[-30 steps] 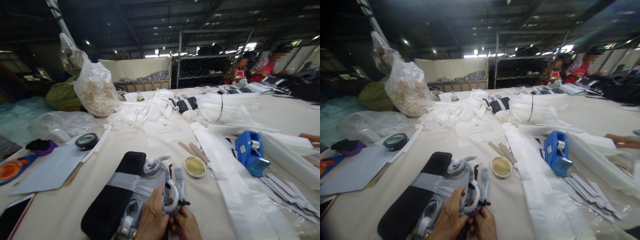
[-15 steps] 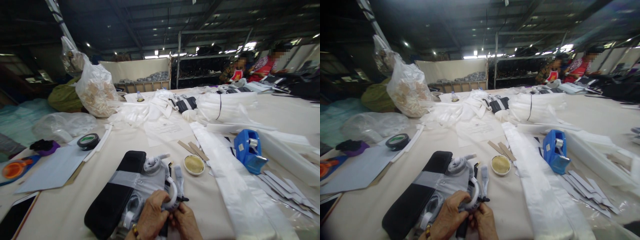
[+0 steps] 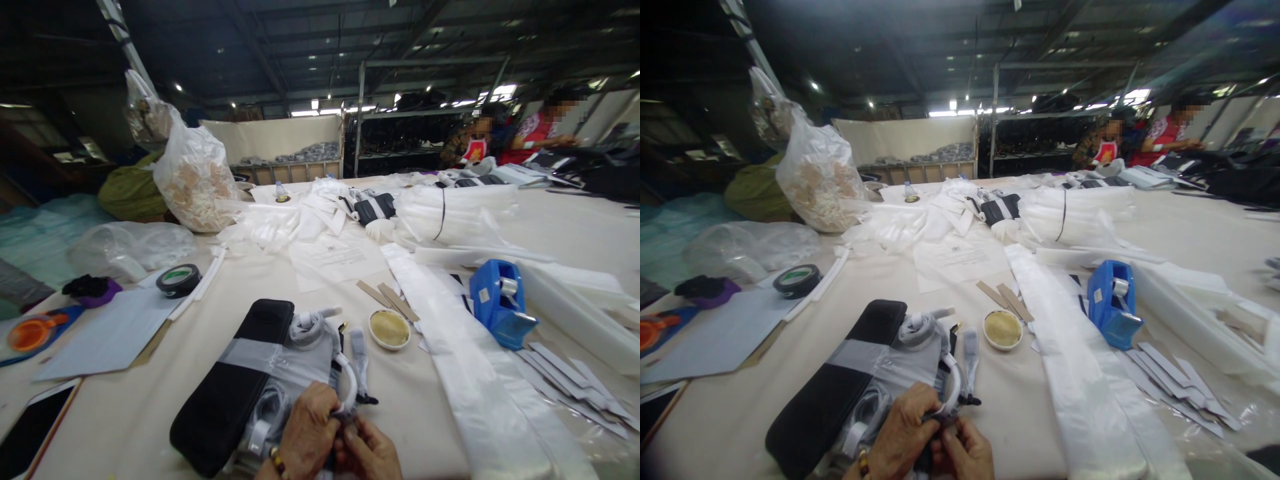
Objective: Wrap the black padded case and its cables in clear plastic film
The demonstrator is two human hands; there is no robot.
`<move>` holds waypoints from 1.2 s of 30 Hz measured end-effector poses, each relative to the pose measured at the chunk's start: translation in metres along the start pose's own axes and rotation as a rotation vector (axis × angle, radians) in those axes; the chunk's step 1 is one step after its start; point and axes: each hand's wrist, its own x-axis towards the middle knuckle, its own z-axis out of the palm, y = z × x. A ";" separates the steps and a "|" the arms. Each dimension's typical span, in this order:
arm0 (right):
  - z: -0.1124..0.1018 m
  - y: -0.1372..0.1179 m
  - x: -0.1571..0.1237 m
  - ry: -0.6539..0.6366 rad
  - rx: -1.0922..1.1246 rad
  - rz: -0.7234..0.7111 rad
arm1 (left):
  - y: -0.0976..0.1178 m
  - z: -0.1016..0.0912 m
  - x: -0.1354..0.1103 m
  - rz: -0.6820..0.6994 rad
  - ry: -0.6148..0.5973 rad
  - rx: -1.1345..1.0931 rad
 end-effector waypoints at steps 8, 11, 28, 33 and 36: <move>0.005 -0.001 -0.003 0.012 0.029 0.001 | -0.004 0.006 0.000 0.071 0.029 0.030; 0.005 -0.001 -0.003 0.022 -0.024 -0.053 | -0.007 0.009 -0.001 0.099 0.046 0.032; 0.018 -0.011 -0.007 0.115 -0.210 -0.054 | -0.011 0.023 -0.004 0.608 0.495 0.355; 0.011 -0.011 -0.002 0.088 -0.200 -0.055 | -0.013 0.037 -0.001 0.721 0.636 0.500; 0.007 -0.011 -0.001 0.053 -0.197 -0.131 | -0.015 0.047 0.000 0.724 0.705 0.545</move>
